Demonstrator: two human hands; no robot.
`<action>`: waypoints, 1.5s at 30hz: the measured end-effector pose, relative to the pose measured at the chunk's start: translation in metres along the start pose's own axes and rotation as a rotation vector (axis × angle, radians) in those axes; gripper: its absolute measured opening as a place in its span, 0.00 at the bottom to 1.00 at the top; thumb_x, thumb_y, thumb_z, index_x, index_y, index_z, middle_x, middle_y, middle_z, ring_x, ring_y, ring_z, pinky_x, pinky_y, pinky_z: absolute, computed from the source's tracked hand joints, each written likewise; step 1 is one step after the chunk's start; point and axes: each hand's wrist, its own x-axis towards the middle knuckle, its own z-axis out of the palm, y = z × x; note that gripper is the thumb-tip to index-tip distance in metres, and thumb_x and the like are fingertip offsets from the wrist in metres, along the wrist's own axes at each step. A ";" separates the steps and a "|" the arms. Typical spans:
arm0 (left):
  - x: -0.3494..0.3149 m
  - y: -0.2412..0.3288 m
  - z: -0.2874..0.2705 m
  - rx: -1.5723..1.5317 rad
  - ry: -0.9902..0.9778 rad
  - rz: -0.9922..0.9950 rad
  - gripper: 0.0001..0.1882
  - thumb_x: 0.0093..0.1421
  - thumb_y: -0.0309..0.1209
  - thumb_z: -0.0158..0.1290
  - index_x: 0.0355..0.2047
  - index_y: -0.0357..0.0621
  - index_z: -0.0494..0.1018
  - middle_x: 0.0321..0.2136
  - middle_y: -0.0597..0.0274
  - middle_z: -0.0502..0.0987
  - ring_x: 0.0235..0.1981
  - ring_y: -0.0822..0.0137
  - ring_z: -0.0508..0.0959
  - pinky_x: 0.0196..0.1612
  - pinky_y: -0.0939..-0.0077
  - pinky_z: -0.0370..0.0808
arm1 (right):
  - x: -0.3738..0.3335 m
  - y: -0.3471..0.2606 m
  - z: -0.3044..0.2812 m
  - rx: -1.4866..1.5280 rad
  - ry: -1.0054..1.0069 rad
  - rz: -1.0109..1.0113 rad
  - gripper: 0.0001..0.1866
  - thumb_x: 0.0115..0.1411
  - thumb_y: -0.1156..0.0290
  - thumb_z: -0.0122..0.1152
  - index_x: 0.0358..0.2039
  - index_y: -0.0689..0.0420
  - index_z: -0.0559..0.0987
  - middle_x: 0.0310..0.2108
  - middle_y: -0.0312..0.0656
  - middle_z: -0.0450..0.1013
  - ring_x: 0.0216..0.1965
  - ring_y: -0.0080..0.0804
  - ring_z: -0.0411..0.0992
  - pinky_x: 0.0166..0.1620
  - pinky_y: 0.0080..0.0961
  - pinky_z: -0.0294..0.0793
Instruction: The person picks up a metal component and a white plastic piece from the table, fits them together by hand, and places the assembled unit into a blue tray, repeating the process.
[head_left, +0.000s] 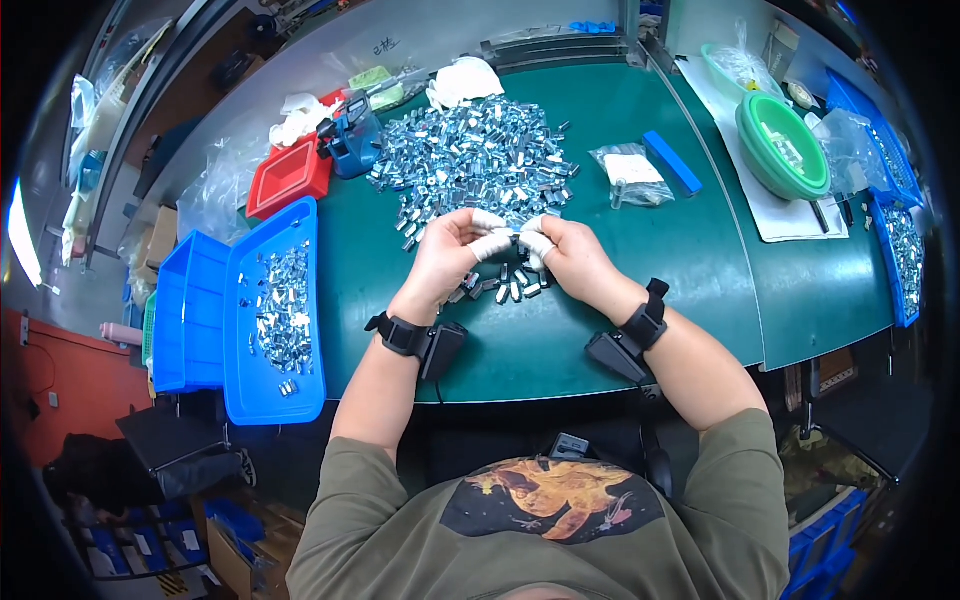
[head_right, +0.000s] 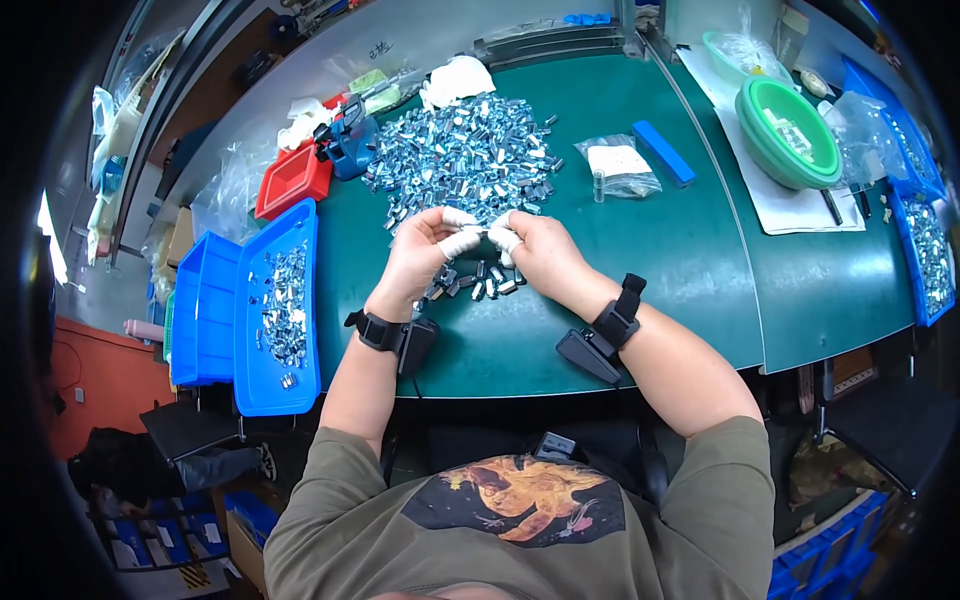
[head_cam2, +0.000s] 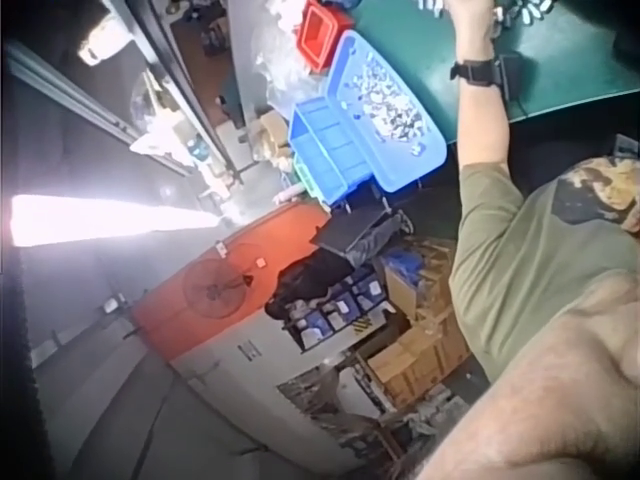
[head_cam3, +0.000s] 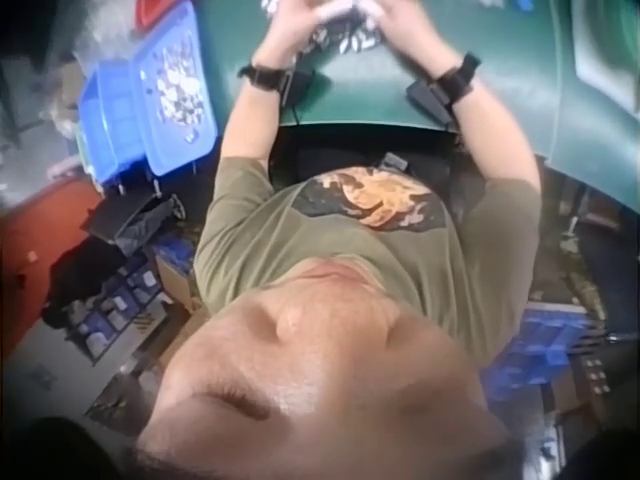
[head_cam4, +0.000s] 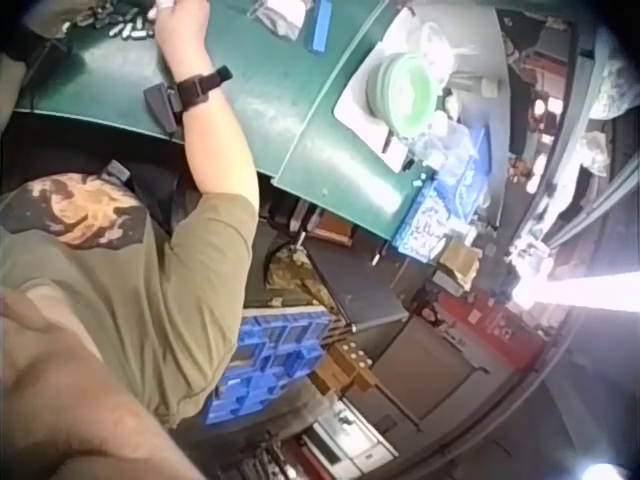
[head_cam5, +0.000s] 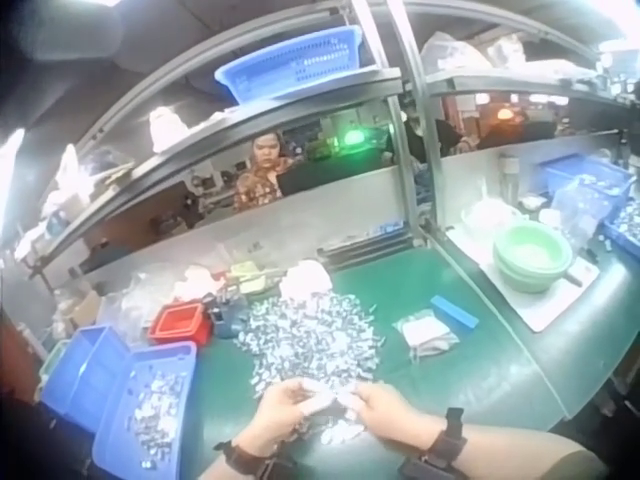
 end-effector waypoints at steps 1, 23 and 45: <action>-0.001 0.000 0.000 0.001 -0.029 -0.011 0.09 0.47 0.21 0.54 0.31 0.36 0.70 0.27 0.66 0.73 0.30 0.76 0.72 0.36 0.83 0.69 | 0.000 0.001 0.001 0.160 -0.065 0.096 0.09 0.56 0.68 0.48 0.28 0.60 0.71 0.17 0.34 0.66 0.18 0.19 0.62 0.22 0.16 0.61; -0.003 -0.001 -0.006 0.956 0.073 0.173 0.08 0.41 0.26 0.57 0.24 0.40 0.71 0.19 0.60 0.69 0.21 0.67 0.70 0.28 0.77 0.68 | 0.003 -0.016 -0.012 0.930 -0.062 0.429 0.11 0.60 0.63 0.42 0.34 0.57 0.68 0.20 0.31 0.65 0.13 0.12 0.51 0.15 0.11 0.49; -0.004 -0.004 -0.001 -0.008 0.060 0.121 0.10 0.51 0.22 0.50 0.35 0.36 0.70 0.25 0.65 0.73 0.25 0.78 0.72 0.29 0.88 0.69 | -0.002 -0.006 -0.003 -0.198 -0.002 -0.057 0.06 0.54 0.73 0.51 0.31 0.62 0.72 0.19 0.33 0.67 0.20 0.15 0.62 0.23 0.15 0.62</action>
